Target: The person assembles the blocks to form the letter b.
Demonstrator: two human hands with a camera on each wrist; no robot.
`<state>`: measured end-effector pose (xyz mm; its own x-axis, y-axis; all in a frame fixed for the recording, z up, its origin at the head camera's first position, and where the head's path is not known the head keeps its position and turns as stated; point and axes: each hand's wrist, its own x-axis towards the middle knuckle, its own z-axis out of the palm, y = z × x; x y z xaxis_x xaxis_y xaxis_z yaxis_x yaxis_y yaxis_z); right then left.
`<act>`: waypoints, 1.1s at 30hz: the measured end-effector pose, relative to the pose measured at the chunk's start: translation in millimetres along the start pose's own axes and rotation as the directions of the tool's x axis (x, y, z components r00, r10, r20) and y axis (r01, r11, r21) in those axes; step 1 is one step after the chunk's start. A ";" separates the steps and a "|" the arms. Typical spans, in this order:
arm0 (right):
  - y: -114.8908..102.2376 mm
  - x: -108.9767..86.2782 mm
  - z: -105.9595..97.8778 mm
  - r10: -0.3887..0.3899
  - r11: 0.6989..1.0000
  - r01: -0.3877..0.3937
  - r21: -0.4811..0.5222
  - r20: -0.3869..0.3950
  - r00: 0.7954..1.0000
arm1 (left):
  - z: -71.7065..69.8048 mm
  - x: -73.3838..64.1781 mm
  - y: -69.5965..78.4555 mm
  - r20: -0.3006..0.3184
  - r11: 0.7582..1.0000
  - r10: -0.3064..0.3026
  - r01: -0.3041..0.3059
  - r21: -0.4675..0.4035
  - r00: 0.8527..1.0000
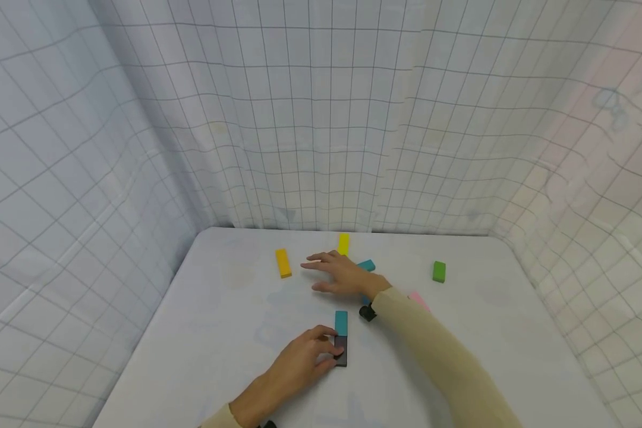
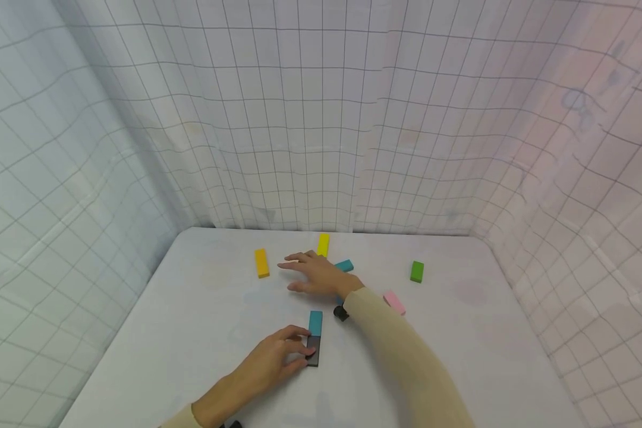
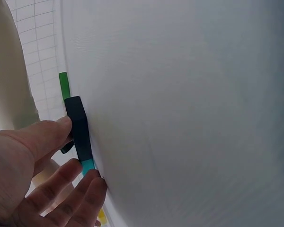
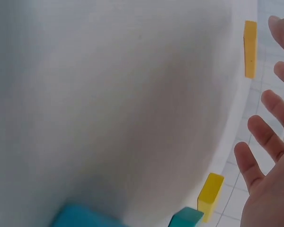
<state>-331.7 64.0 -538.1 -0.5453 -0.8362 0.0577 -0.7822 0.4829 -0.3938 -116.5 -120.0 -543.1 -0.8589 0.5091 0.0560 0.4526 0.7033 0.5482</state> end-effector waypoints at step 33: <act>-19.9 32.7 8.1 -0.014 0.993 0.033 -0.112 0.167 0.986 | 2.9 -2.2 -3.8 -0.050 0.997 0.064 -0.062 0.042 0.997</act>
<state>-331.5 25.0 -535.8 -0.4765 -0.8744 -0.0913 -0.8284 0.4814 -0.2865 -115.7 -122.3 -547.7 -0.8391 0.5275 0.1327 0.5146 0.6908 0.5079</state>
